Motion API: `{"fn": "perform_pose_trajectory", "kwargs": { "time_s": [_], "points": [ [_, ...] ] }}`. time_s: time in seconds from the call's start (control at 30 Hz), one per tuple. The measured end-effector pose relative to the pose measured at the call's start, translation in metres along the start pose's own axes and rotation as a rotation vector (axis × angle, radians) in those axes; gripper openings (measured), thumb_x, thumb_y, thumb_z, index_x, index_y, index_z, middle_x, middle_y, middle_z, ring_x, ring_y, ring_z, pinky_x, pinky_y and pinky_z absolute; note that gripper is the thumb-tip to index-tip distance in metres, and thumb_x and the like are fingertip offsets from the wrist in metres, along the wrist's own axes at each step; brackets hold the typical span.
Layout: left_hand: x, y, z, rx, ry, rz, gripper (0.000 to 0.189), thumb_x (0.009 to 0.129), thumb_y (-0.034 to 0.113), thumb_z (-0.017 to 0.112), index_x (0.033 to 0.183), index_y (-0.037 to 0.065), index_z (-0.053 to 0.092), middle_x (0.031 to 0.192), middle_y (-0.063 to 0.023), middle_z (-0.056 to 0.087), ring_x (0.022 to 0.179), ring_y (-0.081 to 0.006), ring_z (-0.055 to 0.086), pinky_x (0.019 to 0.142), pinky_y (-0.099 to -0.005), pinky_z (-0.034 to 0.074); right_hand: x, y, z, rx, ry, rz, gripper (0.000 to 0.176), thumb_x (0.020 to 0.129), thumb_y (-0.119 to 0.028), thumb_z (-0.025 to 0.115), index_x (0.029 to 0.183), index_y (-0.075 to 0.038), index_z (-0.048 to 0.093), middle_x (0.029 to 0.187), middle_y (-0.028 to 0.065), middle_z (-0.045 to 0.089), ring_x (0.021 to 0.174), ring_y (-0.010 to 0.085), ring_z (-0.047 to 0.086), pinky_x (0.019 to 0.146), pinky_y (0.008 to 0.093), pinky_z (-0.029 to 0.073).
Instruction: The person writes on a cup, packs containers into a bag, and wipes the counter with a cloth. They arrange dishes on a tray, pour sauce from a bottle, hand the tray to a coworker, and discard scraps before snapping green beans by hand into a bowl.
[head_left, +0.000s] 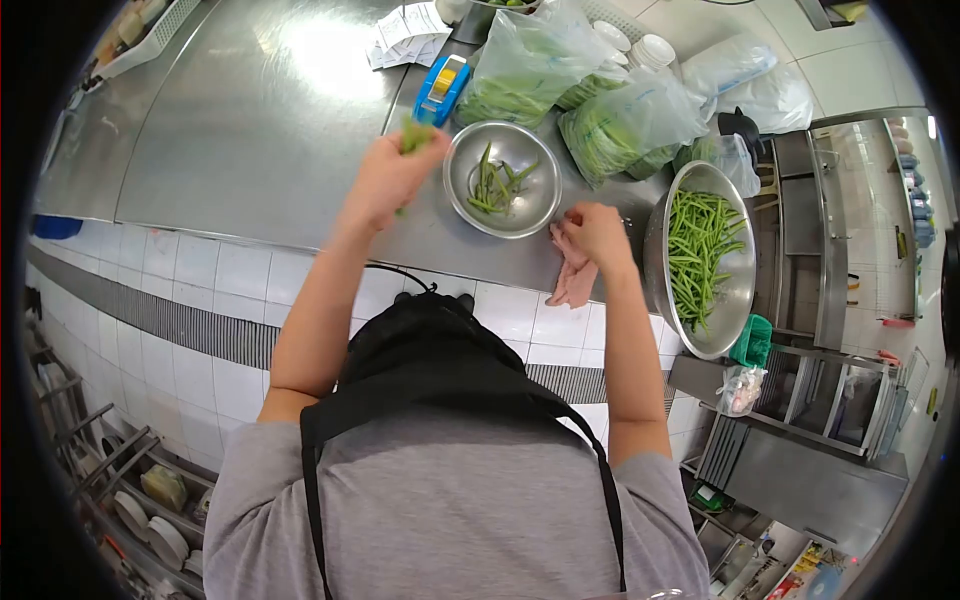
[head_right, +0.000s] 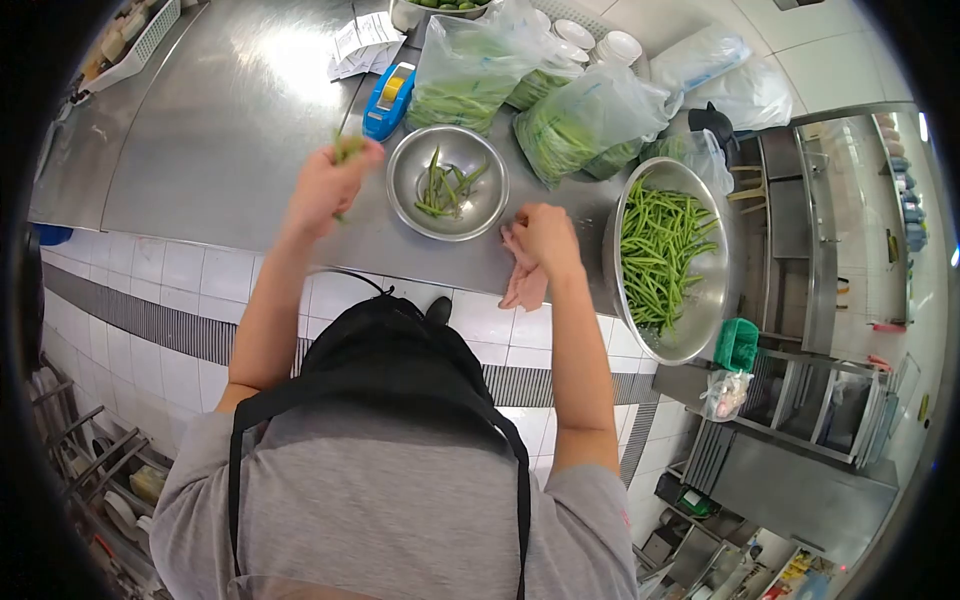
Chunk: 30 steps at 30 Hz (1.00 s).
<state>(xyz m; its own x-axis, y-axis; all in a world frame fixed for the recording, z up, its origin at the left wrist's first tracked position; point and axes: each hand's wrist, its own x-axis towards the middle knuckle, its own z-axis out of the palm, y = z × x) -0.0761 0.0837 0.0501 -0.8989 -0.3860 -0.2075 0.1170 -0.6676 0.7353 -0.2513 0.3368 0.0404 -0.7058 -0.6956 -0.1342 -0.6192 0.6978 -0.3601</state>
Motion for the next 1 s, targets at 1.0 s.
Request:
{"fn": "perform_pose_trajectory", "kwargs": {
  "time_s": [1.0],
  "points": [
    [-0.002,-0.006,0.100,1.611,-0.166,0.236,0.022,0.075,0.024,0.063,0.085,0.005,0.061,0.078,-0.0155,0.061,0.066,-0.0321,0.058,0.060,-0.0383,0.044,-0.053,0.155,-0.103,-0.283,0.193,0.121,0.011,0.071,-0.009,0.055,0.077,-0.004,0.063,0.087,0.0151,0.059,0.080,0.0327,0.058,0.073,0.0409,0.047]
  ]
}}
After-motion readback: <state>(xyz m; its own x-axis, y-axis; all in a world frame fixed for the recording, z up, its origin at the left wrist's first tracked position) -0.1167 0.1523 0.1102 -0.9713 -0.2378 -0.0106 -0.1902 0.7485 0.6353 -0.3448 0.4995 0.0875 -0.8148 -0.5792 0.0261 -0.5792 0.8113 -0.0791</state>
